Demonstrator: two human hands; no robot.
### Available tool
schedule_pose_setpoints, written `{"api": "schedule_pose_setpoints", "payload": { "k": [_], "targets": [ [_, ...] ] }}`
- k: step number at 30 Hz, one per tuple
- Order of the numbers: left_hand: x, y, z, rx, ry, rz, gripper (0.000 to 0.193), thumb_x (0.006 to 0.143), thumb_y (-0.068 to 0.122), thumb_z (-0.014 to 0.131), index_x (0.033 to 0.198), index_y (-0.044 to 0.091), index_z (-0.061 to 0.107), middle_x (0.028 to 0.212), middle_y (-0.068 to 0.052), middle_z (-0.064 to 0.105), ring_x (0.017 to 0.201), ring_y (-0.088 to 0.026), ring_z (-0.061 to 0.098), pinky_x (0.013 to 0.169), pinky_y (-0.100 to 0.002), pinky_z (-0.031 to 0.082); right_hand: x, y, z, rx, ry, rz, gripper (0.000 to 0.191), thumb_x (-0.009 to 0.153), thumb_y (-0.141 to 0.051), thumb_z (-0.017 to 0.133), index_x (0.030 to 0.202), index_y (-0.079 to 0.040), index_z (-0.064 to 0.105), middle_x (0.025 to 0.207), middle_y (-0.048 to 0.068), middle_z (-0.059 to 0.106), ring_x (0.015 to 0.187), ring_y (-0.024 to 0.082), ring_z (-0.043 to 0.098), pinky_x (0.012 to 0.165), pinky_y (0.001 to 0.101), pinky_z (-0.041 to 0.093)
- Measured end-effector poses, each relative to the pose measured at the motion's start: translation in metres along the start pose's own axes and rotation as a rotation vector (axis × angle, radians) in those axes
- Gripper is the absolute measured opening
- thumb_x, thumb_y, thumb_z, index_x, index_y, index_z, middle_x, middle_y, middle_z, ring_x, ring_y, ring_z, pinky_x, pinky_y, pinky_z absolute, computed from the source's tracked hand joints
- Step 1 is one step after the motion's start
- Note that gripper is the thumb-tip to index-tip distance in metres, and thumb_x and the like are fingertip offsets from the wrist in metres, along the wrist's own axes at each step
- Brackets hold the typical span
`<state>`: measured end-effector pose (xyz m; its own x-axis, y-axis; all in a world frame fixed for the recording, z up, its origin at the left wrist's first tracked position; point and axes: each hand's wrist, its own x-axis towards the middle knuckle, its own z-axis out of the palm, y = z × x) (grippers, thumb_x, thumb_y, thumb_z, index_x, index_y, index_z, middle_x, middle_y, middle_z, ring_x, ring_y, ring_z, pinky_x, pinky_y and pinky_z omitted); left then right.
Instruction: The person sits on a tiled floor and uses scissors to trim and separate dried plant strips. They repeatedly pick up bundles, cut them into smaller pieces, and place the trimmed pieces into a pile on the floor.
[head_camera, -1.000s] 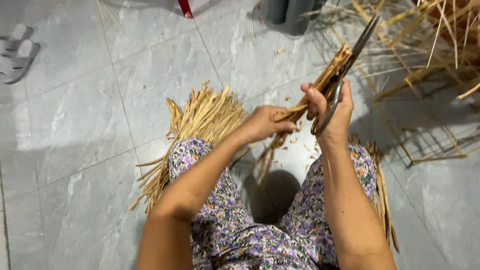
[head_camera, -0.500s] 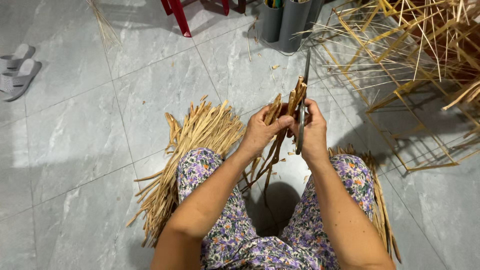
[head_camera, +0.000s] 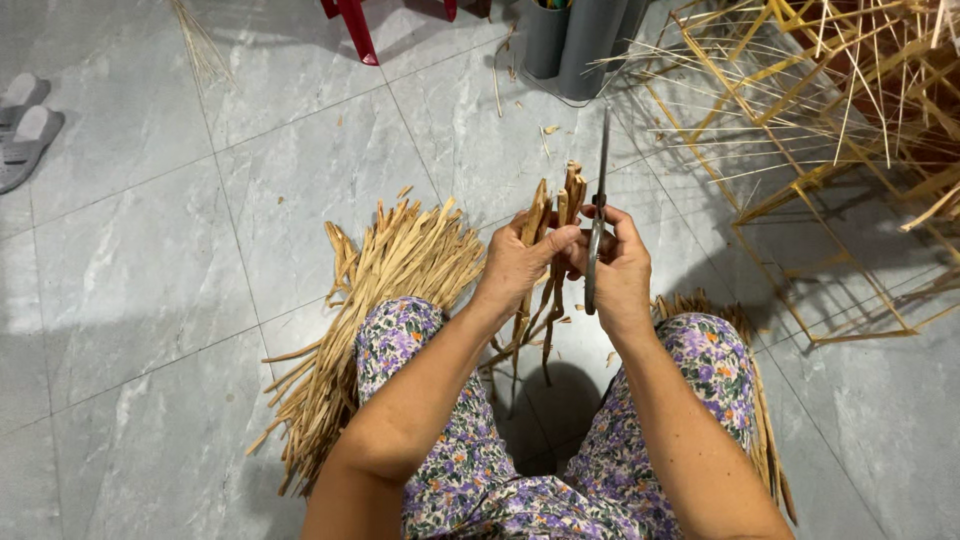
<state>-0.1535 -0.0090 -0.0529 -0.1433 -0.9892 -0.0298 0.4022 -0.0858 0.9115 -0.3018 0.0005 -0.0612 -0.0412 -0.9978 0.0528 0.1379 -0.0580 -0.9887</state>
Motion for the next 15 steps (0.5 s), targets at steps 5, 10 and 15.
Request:
{"api": "schedule_pose_setpoints", "payload": {
  "k": [5, 10, 15],
  "targets": [
    [0.0, -0.008, -0.002, 0.097, 0.067, 0.039, 0.027, 0.093, 0.027, 0.077, 0.108, 0.005, 0.072, 0.083, 0.004, 0.069, 0.064, -0.002, 0.051, 0.054, -0.019, 0.04, 0.001, 0.0, 0.0, 0.006, 0.003, 0.016, 0.046, 0.09, -0.007, 0.077, 0.131, -0.005, 0.056, 0.093, 0.002, 0.075, 0.075, 0.008, 0.066, 0.061, 0.0227, 0.052],
    [0.004, -0.015, -0.005, 0.199, 0.177, 0.069, 0.027, 0.094, 0.031, 0.077, 0.103, 0.006, 0.075, 0.074, 0.005, 0.062, 0.058, -0.002, 0.047, 0.05, -0.021, 0.038, -0.001, 0.0, 0.0, 0.054, 0.021, 0.033, 0.05, 0.086, -0.006, 0.08, 0.131, -0.005, 0.058, 0.082, 0.0, 0.067, 0.066, 0.008, 0.061, 0.057, 0.0236, 0.05],
    [0.006, -0.014, -0.007, 0.213, 0.135, 0.111, 0.026, 0.093, 0.026, 0.077, 0.106, 0.004, 0.073, 0.084, 0.001, 0.073, 0.069, -0.004, 0.06, 0.061, -0.02, 0.049, -0.004, 0.002, 0.002, 0.007, 0.02, 0.039, 0.047, 0.087, -0.006, 0.08, 0.13, -0.005, 0.06, 0.082, 0.0, 0.068, 0.065, 0.008, 0.061, 0.058, 0.0228, 0.049]
  ]
}}
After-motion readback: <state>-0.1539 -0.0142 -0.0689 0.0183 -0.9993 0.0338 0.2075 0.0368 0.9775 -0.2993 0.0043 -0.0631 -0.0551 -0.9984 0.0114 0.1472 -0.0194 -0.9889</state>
